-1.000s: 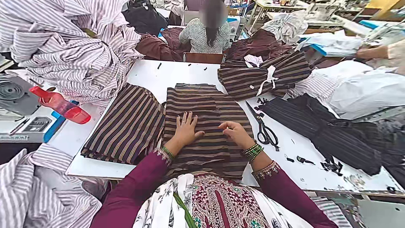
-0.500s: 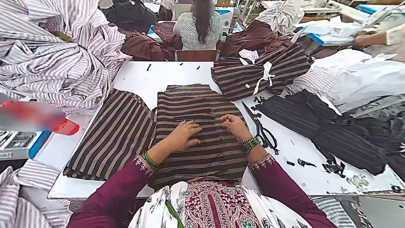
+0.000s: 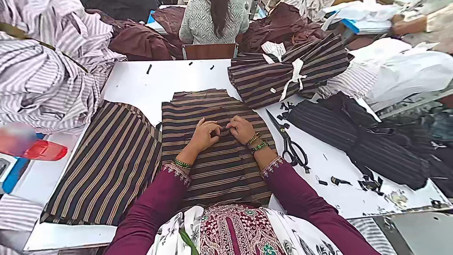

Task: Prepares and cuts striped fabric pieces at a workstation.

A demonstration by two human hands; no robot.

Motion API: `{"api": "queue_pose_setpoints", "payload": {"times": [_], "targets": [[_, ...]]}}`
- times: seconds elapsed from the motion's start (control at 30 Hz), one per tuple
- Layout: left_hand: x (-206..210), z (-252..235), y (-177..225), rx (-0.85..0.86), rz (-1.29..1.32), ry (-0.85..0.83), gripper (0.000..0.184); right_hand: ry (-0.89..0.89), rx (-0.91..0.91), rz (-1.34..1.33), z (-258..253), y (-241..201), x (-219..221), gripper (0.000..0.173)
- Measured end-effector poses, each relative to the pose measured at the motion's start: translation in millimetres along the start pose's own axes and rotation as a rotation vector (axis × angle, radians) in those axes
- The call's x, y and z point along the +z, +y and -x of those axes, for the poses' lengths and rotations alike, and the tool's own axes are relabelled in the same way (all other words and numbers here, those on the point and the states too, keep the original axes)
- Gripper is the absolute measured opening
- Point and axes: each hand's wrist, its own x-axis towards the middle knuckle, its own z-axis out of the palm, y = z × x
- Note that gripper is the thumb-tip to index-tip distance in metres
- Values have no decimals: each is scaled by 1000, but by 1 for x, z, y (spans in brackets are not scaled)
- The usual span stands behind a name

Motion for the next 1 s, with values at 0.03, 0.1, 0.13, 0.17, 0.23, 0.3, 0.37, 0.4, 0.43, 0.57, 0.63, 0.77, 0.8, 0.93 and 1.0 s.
{"api": "queue_pose_setpoints", "payload": {"times": [0.03, 0.1, 0.13, 0.17, 0.23, 0.3, 0.37, 0.4, 0.43, 0.57, 0.63, 0.77, 0.8, 0.93, 1.0], "targets": [[-2, -2, 0, -7, 5, -18, 8, 22, -17, 9, -1, 1, 0, 21], [-3, -2, -1, -11, 16, -40, 10, -14, 7, 38, 0, 1, -4, 21], [-3, -2, -2, -14, 23, -50, 11, -44, 37, 38, 0, 1, -7, 22], [-4, -3, -2, -22, 32, -65, 12, -58, 58, 13, 0, 2, -9, 24], [-5, -4, 0, -44, 48, -97, 13, -6, 25, -94, 4, 10, -10, 26], [-7, -6, 2, -73, 56, -125, 12, 39, -50, -215, 8, 20, -9, 32], [-8, -8, 4, -96, 64, -139, 13, -41, -74, -226, 9, 24, -13, 47], [-8, -9, 4, -104, 67, -143, 14, -94, -55, -200, 9, 22, -15, 51], [-8, -9, 4, -111, 64, -145, 14, -135, -15, -166, 8, 17, -17, 46], [-10, -10, 9, -162, 44, -137, 34, -133, 220, -67, -4, -3, -19, 32], [-6, -5, 9, -178, -10, -65, 65, -245, 340, -14, -15, -14, -24, 37], [5, 29, 33, -300, -359, -125, 100, -291, 412, -3, -25, -18, -28, 33], [6, 37, 41, -309, -409, -198, 100, -307, 406, 20, -26, -19, -28, 32], [3, 26, 60, -281, -466, -498, 99, -326, 420, 64, -28, -22, -23, 29], [1, 6, 58, -219, -443, -525, 95, -287, 465, -30, -29, -21, -24, 21]]}}
